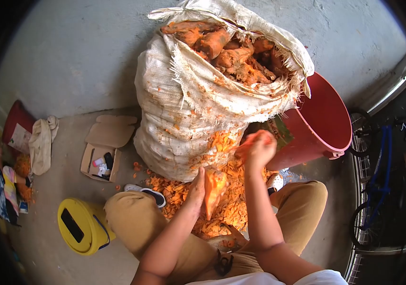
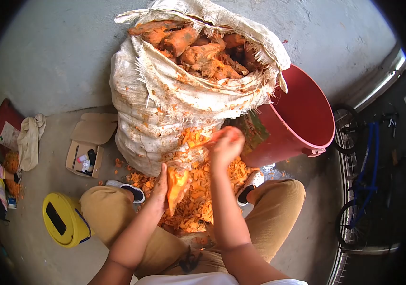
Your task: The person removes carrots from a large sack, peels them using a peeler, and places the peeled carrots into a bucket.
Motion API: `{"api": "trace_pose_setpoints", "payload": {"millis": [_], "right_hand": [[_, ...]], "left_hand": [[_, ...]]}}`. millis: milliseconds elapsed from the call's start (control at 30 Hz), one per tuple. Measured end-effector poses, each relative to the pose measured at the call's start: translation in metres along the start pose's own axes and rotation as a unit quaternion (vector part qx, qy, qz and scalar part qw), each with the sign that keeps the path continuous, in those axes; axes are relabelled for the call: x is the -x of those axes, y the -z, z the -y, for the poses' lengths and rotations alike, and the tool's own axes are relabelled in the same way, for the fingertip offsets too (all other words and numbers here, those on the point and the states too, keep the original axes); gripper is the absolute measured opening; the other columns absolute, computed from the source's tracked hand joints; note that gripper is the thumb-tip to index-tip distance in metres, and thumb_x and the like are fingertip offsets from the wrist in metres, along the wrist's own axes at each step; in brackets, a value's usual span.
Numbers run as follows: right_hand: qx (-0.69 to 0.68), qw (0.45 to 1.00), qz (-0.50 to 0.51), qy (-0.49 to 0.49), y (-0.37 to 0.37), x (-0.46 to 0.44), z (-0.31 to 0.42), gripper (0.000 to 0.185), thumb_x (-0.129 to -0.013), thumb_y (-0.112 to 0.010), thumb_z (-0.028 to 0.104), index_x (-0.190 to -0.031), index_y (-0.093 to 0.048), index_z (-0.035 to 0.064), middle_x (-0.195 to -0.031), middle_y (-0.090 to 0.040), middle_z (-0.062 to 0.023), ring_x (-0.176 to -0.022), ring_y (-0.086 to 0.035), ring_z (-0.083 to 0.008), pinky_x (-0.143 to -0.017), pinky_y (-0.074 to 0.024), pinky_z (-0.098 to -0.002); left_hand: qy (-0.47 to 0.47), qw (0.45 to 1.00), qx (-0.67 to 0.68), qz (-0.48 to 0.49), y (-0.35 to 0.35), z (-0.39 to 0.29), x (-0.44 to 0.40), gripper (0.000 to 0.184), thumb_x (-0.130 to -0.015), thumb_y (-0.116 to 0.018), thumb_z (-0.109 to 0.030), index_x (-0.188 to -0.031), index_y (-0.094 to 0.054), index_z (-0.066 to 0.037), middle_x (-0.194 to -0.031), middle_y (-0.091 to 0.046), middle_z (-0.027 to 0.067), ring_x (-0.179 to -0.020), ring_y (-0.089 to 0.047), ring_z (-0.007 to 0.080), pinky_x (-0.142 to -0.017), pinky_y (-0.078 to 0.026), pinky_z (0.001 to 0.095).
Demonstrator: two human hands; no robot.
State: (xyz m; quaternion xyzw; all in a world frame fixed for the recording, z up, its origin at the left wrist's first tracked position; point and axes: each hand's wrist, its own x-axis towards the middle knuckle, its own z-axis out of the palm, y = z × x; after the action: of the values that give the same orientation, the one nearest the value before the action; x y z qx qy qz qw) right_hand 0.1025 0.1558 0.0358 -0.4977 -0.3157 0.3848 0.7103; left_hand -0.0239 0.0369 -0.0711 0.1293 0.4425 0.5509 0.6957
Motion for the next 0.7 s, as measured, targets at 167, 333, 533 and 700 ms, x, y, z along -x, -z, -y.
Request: {"api": "trace_pose_setpoints", "payload": {"millis": [167,333,533,700], "right_hand": [[0.056,0.991,0.101,0.062,0.011,-0.021,0.032,0.009,-0.086,-0.043,0.005,-0.094,-0.044,-0.0003,-0.075,-0.053,-0.0079,-0.061,-0.054,-0.0118,-0.053,-0.0447,-0.0212],[-0.008,0.971,0.231,-0.052,-0.008,0.026,0.057,0.016,-0.086,-0.048,0.016,-0.091,-0.045,0.0016,-0.066,-0.055,-0.0052,-0.055,-0.05,-0.0077,-0.048,-0.0421,-0.0194],[0.076,0.971,0.226,-0.002,-0.011,0.057,0.032,0.01,-0.085,-0.046,0.006,-0.092,-0.045,-0.0008,-0.077,-0.054,-0.0061,-0.061,-0.049,-0.0061,-0.049,-0.0387,-0.0182],[-0.011,0.994,0.09,-0.066,-0.008,0.029,0.028,0.013,-0.086,-0.044,0.007,-0.095,-0.043,-0.0021,-0.069,-0.054,-0.0054,-0.053,-0.049,-0.0079,-0.045,-0.0391,-0.0183]], "left_hand": [[0.05,0.989,0.065,0.126,-0.049,-0.072,0.054,0.051,-0.083,-0.03,-0.056,-0.108,-0.043,-0.014,-0.075,-0.054,0.0139,-0.057,-0.051,0.0193,-0.045,-0.041,0.0245],[0.097,0.995,0.034,0.006,-0.03,-0.04,0.032,0.063,-0.083,-0.039,-0.051,-0.118,-0.04,0.002,-0.113,-0.047,0.0111,-0.098,-0.046,0.0191,-0.086,-0.036,0.0277],[0.042,0.996,-0.067,0.029,-0.04,-0.048,0.036,0.056,-0.081,-0.041,-0.053,-0.108,-0.047,-0.004,-0.086,-0.055,0.007,-0.073,-0.054,0.0164,-0.058,-0.044,0.027],[0.059,0.996,0.016,0.071,-0.051,-0.054,0.049,0.049,-0.079,-0.046,-0.052,-0.096,-0.049,-0.006,-0.068,-0.05,-0.001,-0.051,-0.044,0.0042,-0.037,-0.034,0.0168]]}}
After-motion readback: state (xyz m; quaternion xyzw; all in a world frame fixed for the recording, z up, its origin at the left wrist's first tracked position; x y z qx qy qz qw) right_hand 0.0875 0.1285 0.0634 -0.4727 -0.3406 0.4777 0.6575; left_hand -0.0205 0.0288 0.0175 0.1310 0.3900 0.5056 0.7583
